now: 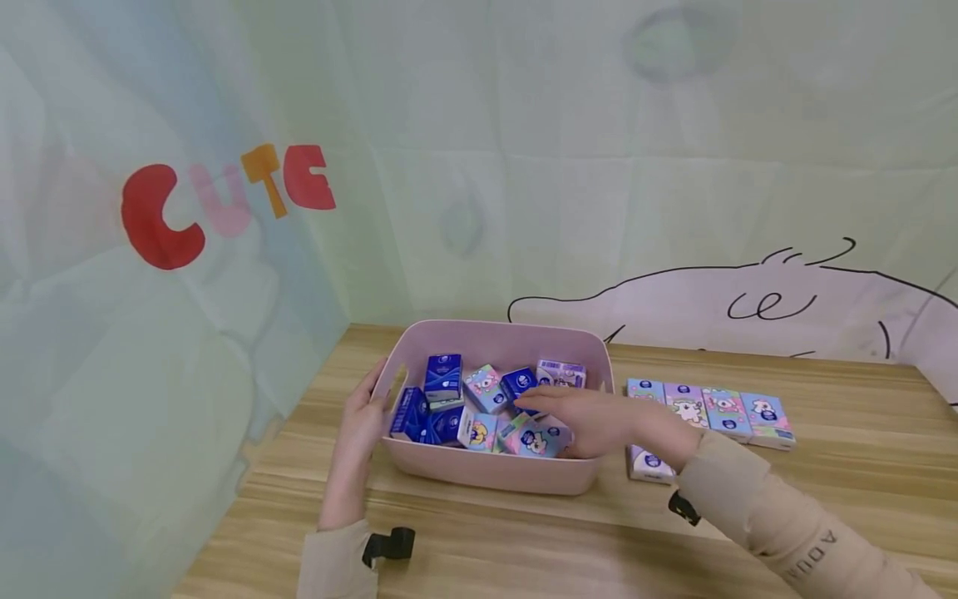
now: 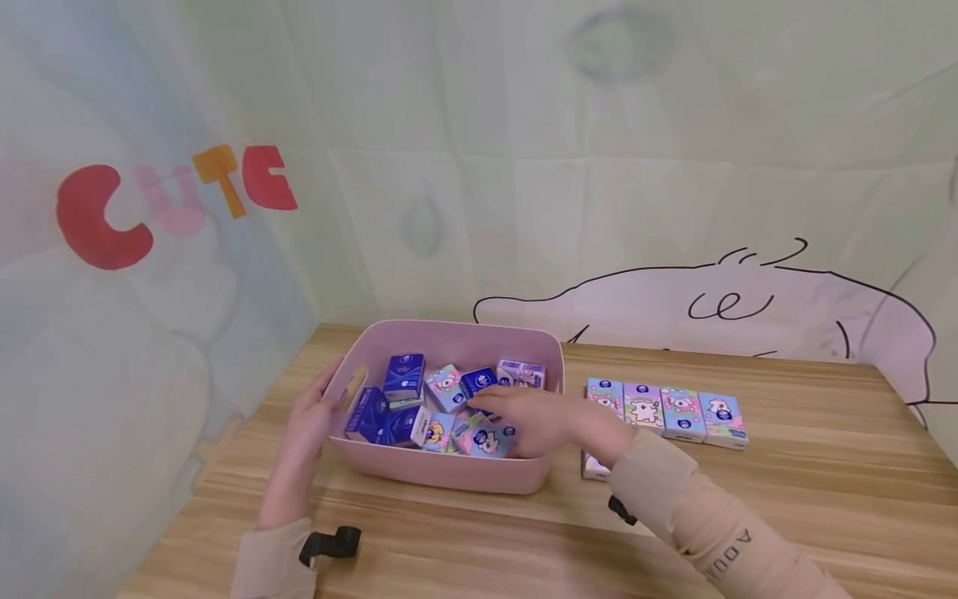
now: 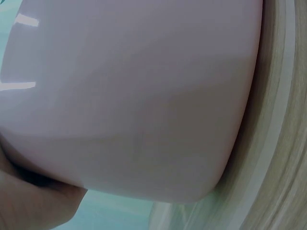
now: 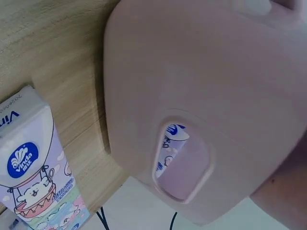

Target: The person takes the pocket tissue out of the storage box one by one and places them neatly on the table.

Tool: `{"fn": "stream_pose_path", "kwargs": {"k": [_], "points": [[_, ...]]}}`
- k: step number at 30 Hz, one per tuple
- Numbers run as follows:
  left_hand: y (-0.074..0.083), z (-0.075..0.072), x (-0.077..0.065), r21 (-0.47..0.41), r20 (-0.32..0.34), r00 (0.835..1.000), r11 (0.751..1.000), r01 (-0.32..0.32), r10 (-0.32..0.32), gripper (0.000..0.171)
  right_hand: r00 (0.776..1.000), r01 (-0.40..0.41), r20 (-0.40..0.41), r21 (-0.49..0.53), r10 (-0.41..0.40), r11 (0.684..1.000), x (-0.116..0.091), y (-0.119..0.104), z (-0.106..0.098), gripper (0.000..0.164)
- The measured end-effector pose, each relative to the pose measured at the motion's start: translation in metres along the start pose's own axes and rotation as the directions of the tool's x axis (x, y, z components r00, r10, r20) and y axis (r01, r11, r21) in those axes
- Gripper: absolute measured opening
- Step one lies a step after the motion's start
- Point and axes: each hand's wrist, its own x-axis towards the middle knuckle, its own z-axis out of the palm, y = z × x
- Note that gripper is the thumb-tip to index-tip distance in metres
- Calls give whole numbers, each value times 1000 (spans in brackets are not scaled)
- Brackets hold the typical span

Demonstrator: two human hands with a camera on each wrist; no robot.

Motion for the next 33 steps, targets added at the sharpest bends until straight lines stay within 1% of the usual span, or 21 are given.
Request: {"fn": "stream_pose_path", "kwargs": {"k": [4, 10, 18, 24, 33], "points": [[0, -1, 0, 1, 4, 1000, 1000, -1, 1, 52, 999, -29, 31, -42, 31, 999, 8, 0, 4, 78], [0, -1, 0, 4, -1, 1000, 1000, -3, 3, 51, 999, 22, 51, -85, -18, 996, 16, 1, 10, 75], [2, -1, -1, -8, 5, 1000, 1000, 6, -6, 51, 997, 13, 79, -76, -7, 997, 22, 2, 15, 73], [3, 0, -1, -23, 9, 1000, 1000, 18, -18, 51, 997, 9, 75, -104, -1, 994, 23, 3, 18, 71], [1, 0, 0, -16, 8, 1000, 1000, 3, -3, 50, 997, -14, 68, -142, 24, 990, 25, 2, 20, 70]]}}
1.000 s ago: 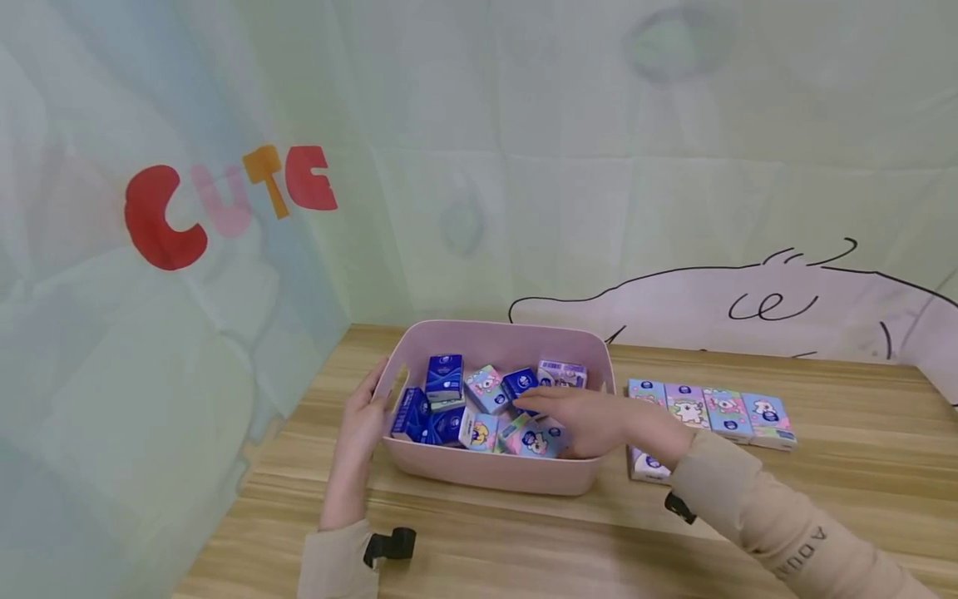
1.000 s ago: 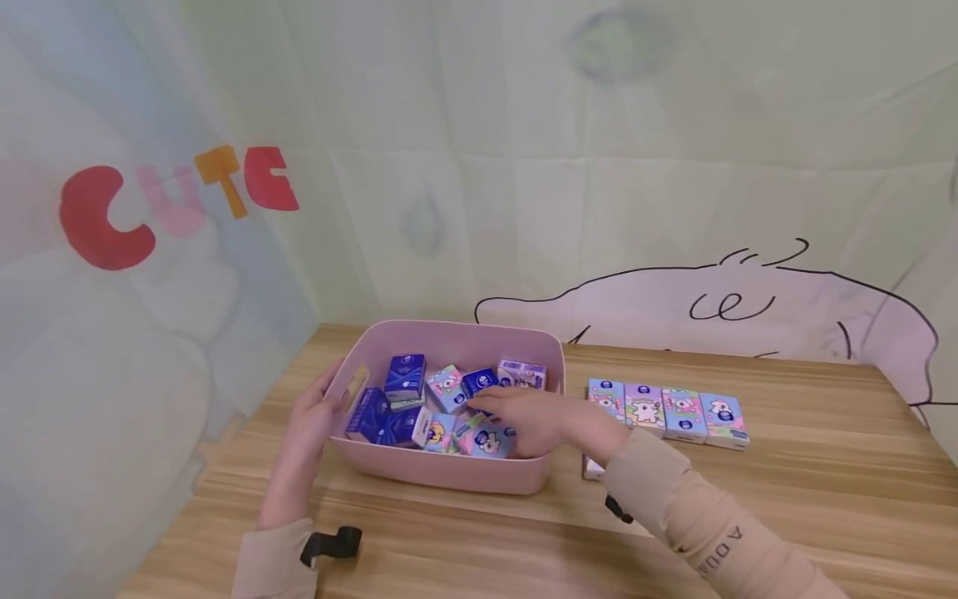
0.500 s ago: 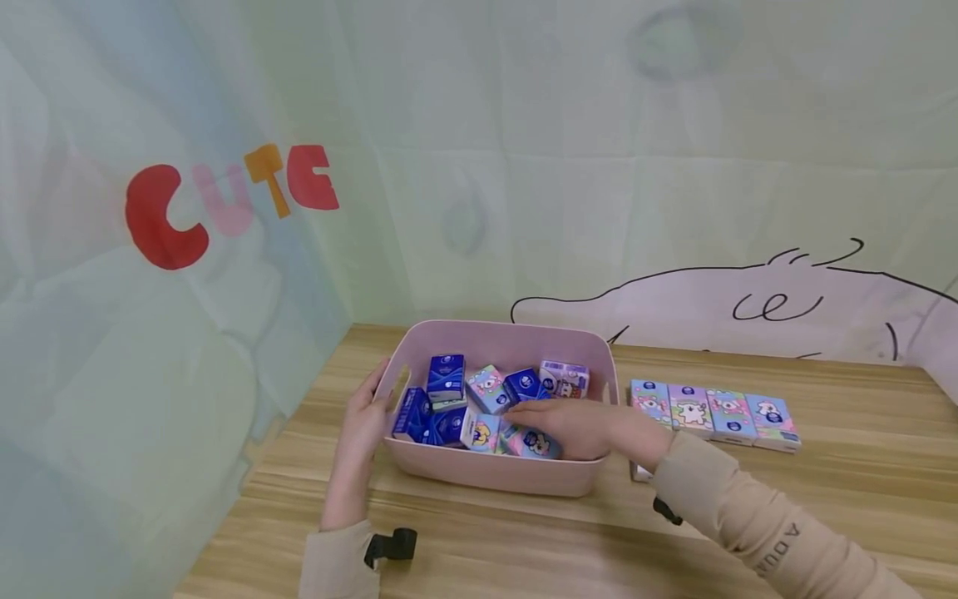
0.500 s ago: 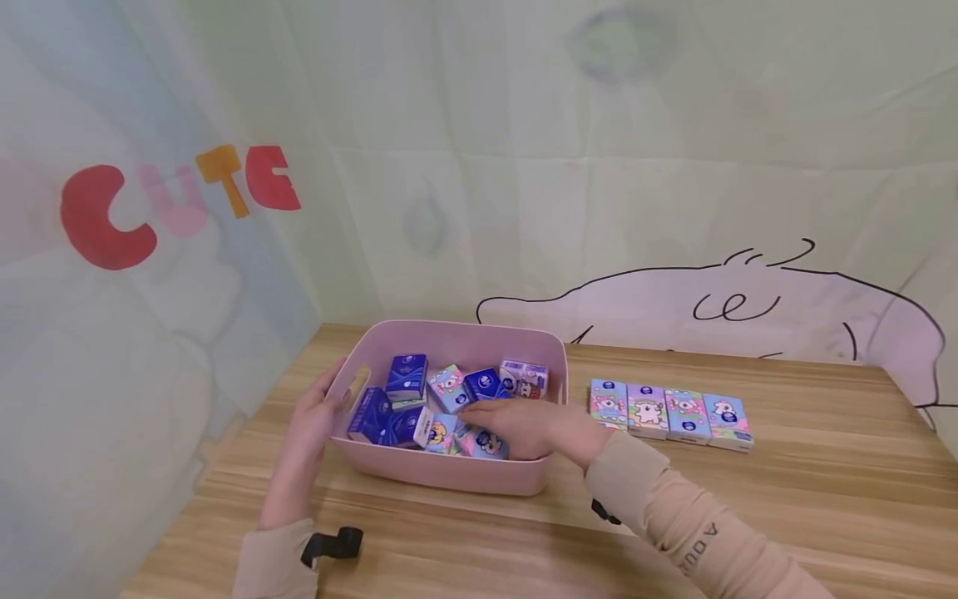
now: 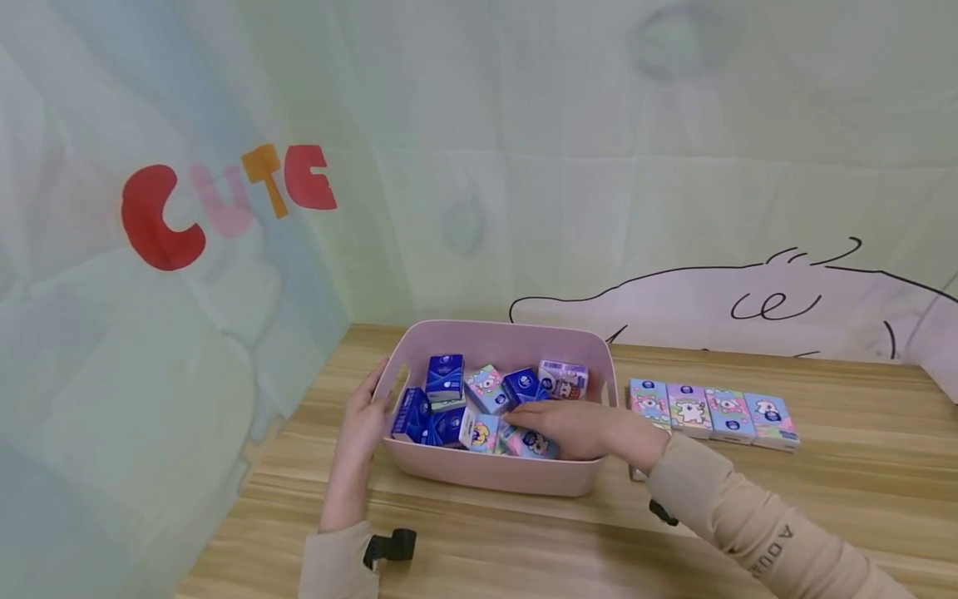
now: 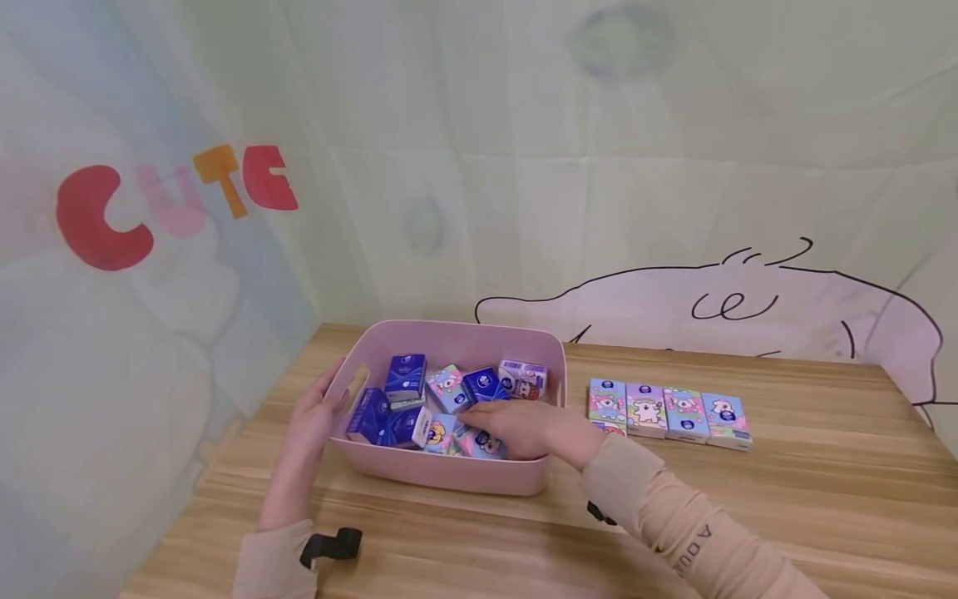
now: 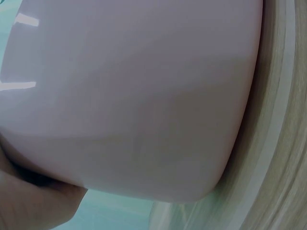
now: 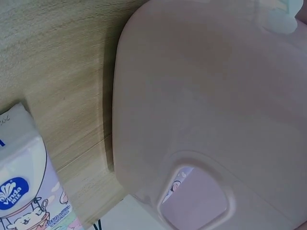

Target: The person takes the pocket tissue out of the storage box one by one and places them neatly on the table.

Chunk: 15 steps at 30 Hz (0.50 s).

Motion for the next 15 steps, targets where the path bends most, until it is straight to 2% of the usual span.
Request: {"fn": "stream_pose_path", "kwargs": {"k": [9, 15], "points": [[1, -1, -2, -10, 8, 1000, 1000, -15, 15, 51, 1000, -1, -29, 20, 2, 1000, -1, -1, -1, 67], [-1, -1, -1, 11, -1, 1000, 1000, -19, 19, 52, 997, -9, -80, 50, 13, 999, -1, -2, -2, 62]]}}
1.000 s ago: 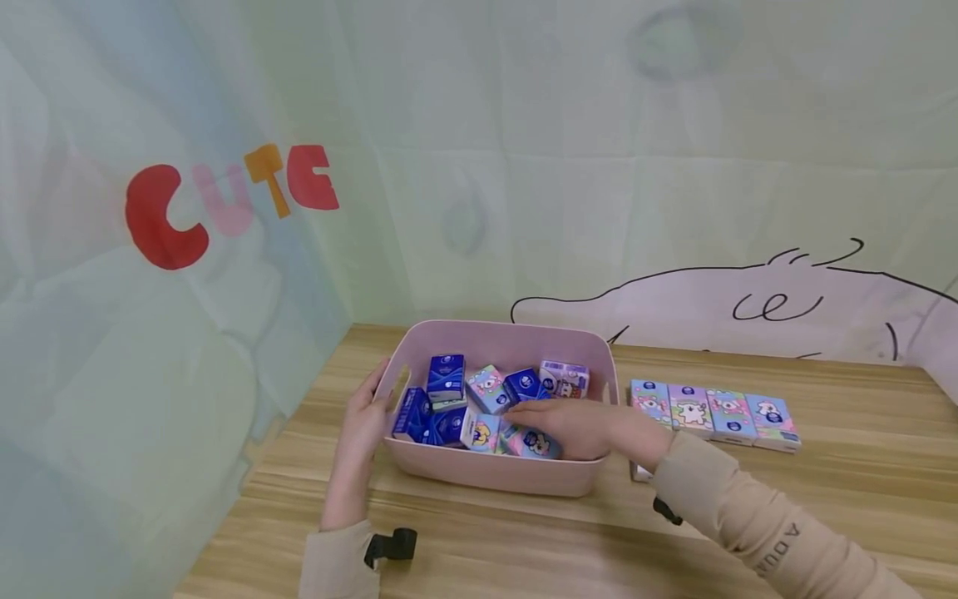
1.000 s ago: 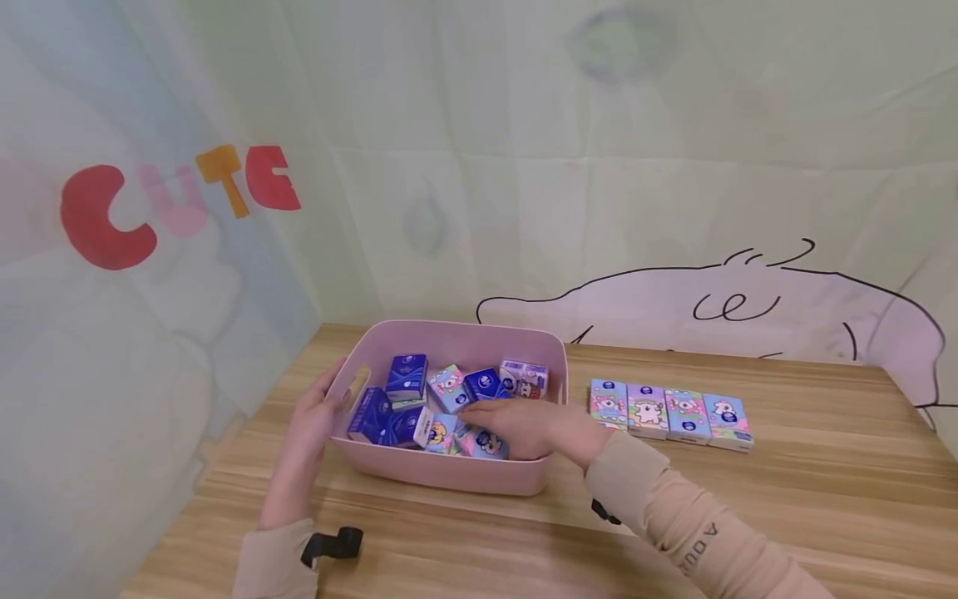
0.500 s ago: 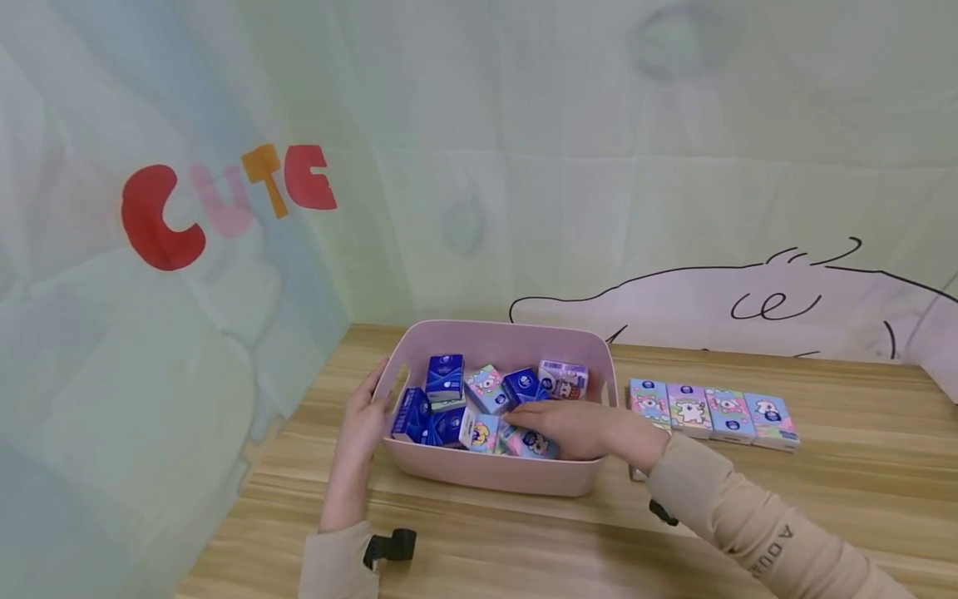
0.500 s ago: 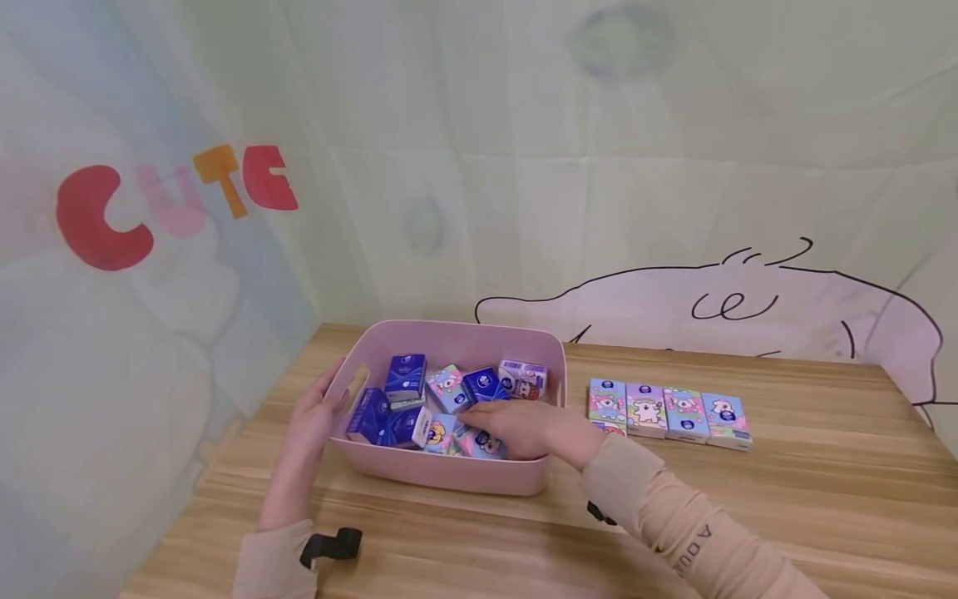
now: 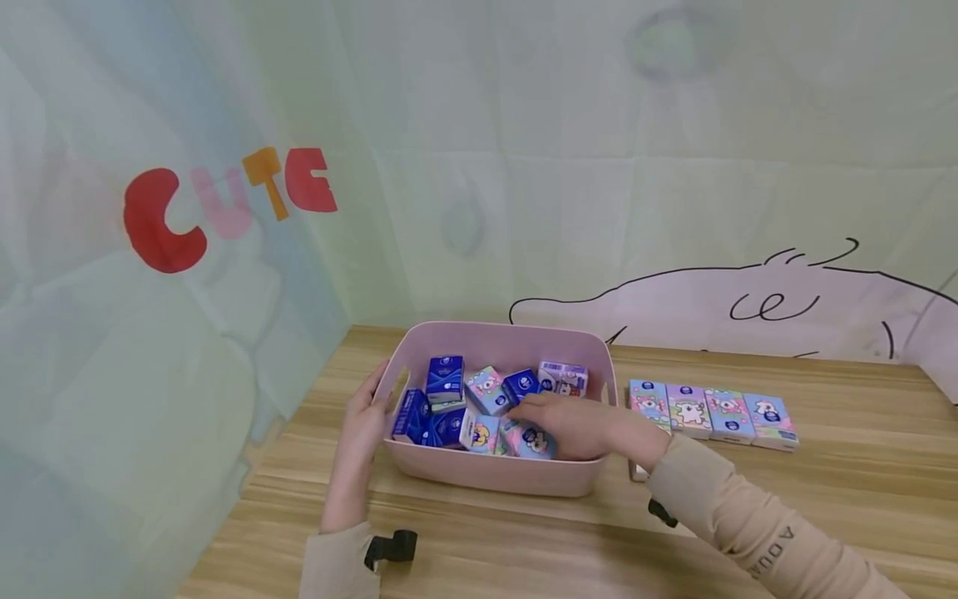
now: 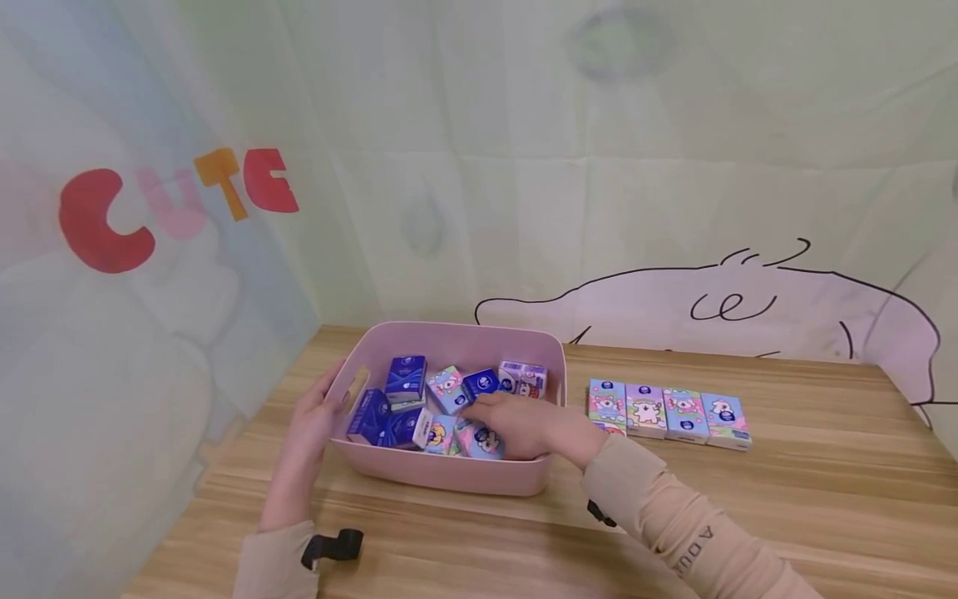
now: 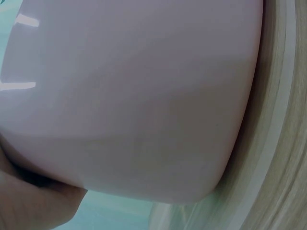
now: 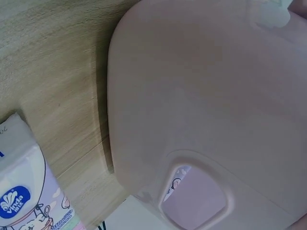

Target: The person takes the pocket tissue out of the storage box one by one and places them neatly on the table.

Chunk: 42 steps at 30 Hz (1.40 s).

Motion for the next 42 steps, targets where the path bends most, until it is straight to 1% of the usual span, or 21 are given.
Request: {"fn": "stream_pose_path", "kwargs": {"k": [4, 7, 10, 15, 21, 23, 25, 28, 32, 35, 39, 42], "points": [[-2, 0, 0, 12, -2, 1000, 1000, -2, 2, 53, 999, -28, -45, -16, 27, 999, 0, -1, 0, 64], [-1, 0, 0, 4, -5, 1000, 1000, 9, -9, 52, 996, -35, -85, -27, 33, 999, -2, -1, -3, 69], [0, 1, 0, -14, -6, 1000, 1000, 21, -21, 51, 992, -30, -122, -31, 26, 999, -6, -1, -7, 74], [2, 1, 0, -25, -2, 1000, 999, 31, -31, 50, 980, -51, -191, -21, 46, 998, -16, -2, -19, 81], [3, 2, 0, -14, -1, 999, 999, 43, -43, 50, 954, -77, -290, 24, 81, 997, -36, -5, -36, 85], [2, 2, 0, -14, 0, 999, 999, 43, -43, 50, 945, -67, -319, 39, 76, 997, -43, -5, -40, 86], [3, 2, -1, -17, 1, 999, 999, 43, -43, 50, 938, -60, -340, 49, 73, 997, -49, -3, -43, 86], [2, 2, -1, -20, 1, 999, 999, 40, -40, 50, 933, -64, -350, 82, 89, 995, -59, 0, -44, 88], [2, 2, -2, -24, 3, 1000, 999, 31, -31, 50, 920, -123, -354, 149, 169, 981, -76, 7, -43, 90], [1, 3, -1, -31, 9, 1000, 999, 18, -18, 50, 900, -160, -376, 179, 218, 971, -90, 13, -39, 89], [0, 2, -1, -38, 9, 999, 999, 32, -31, 50, 875, -158, -421, 217, 239, 963, -106, 24, -32, 87], [0, 2, -1, -24, 1, 999, 999, 35, -35, 50, 859, -159, -439, 259, 263, 953, -118, 32, -25, 86]]}}
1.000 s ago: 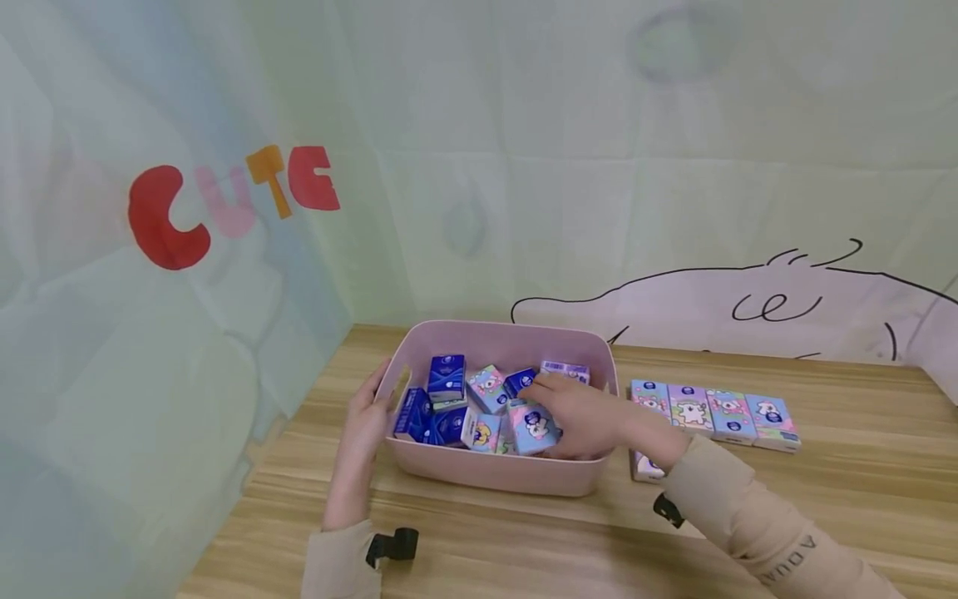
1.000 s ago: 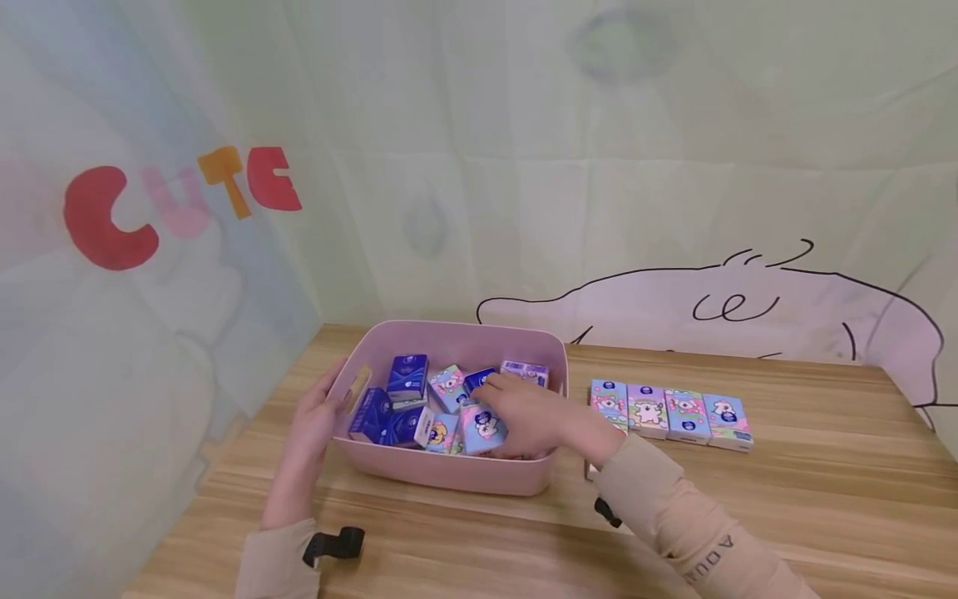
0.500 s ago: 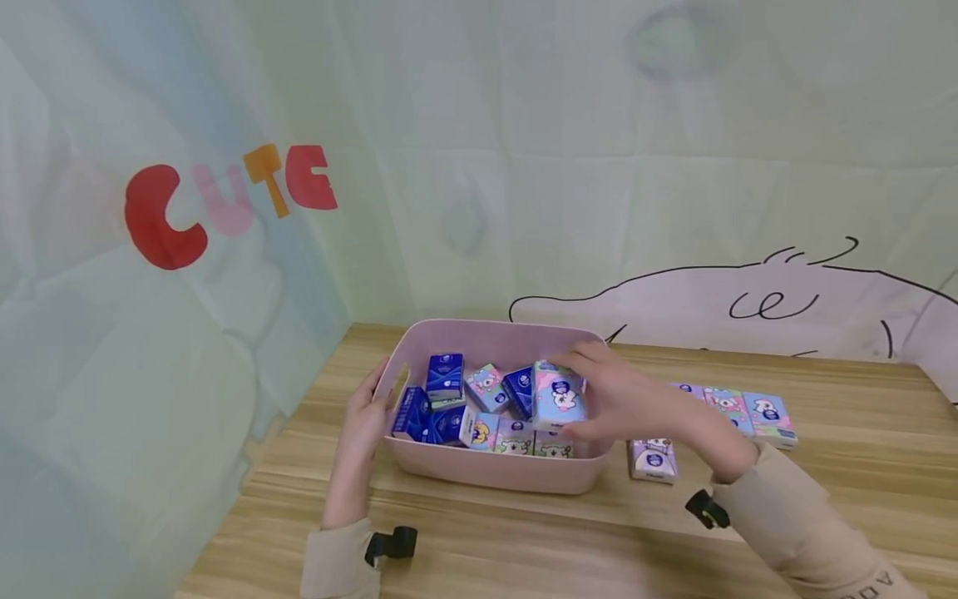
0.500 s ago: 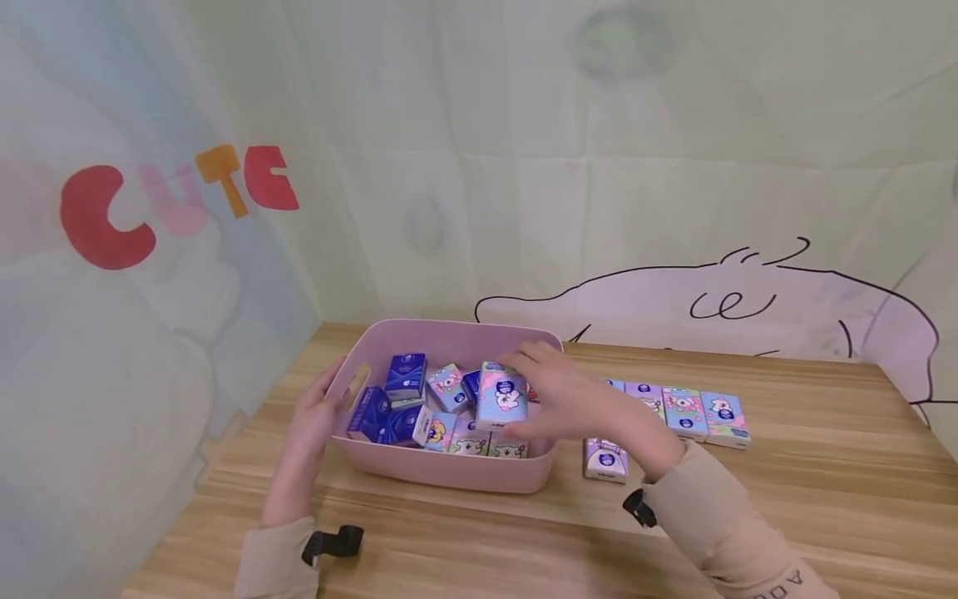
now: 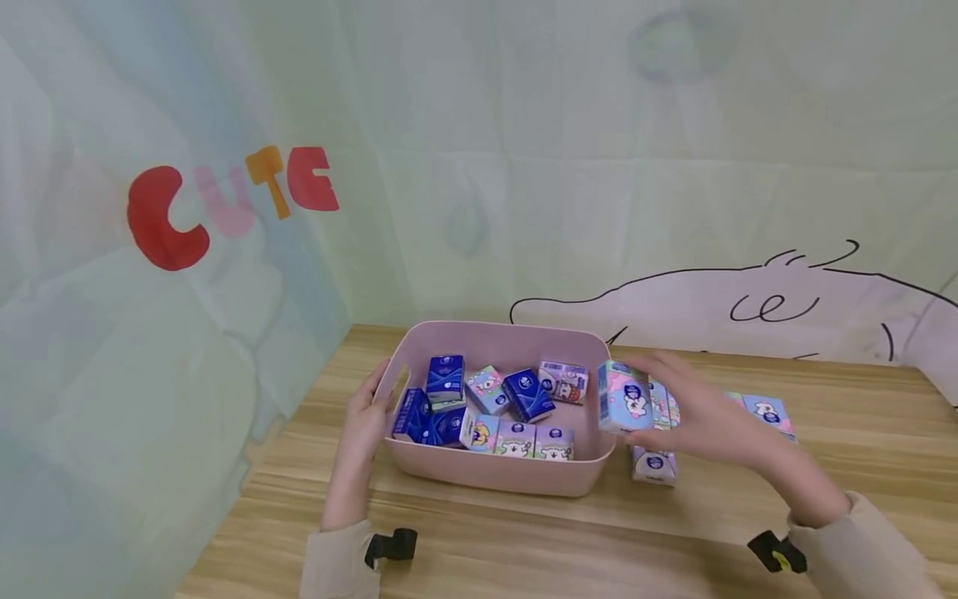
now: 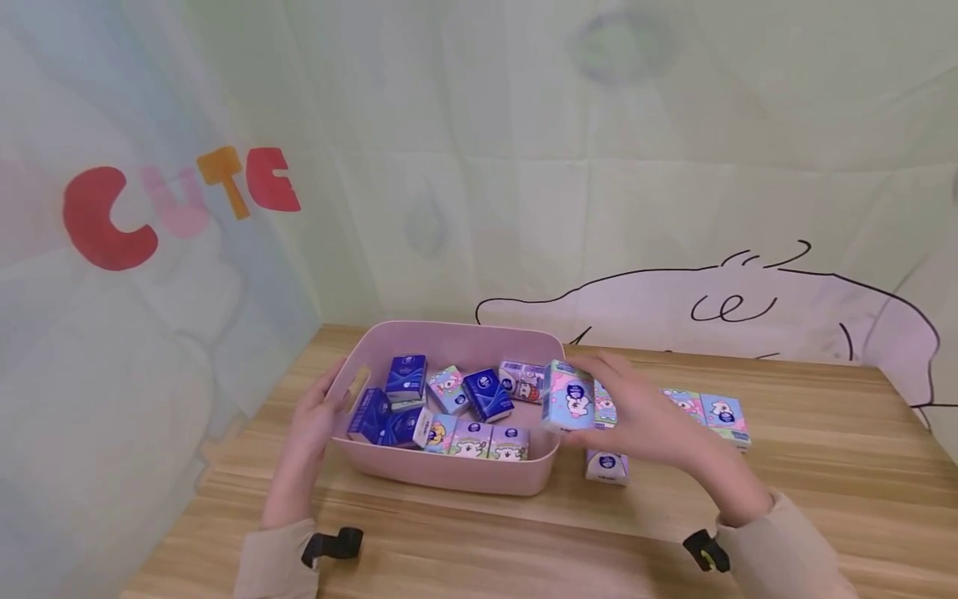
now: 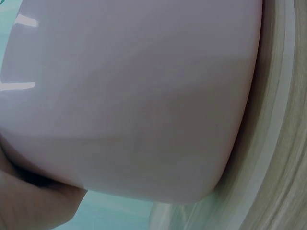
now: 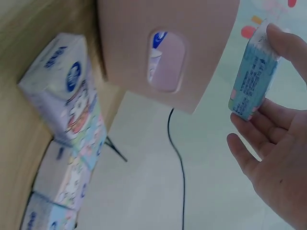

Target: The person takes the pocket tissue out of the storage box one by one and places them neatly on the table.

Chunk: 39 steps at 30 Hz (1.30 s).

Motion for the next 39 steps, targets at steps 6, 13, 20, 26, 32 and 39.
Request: {"fn": "stream_pose_path", "kwargs": {"k": [6, 13, 20, 26, 32, 39], "points": [[0, 0, -1, 34, -10, 999, 999, -35, 36, 50, 999, -24, -45, 2, 24, 1000, -21, 19, -1, 81], [0, -1, -1, 34, -10, 999, 999, -37, 37, 51, 997, -26, -78, -51, 22, 998, -38, 37, 4, 80], [-1, -1, -2, 45, -18, 999, 998, -46, 47, 50, 992, -126, -35, -57, 124, 990, -53, 56, 6, 83], [-1, -2, -2, 61, -16, 998, 997, -53, 54, 52, 990, -142, -32, -90, 139, 986, -62, 74, 11, 84], [-3, -1, 0, 45, -15, 999, 998, -47, 47, 52, 991, -135, -26, -101, 133, 986, -66, 85, 19, 85], [-2, -1, 0, 14, -2, 999, 999, -36, 36, 51, 995, -89, -52, -194, 80, 977, -66, 90, 28, 83]]}}
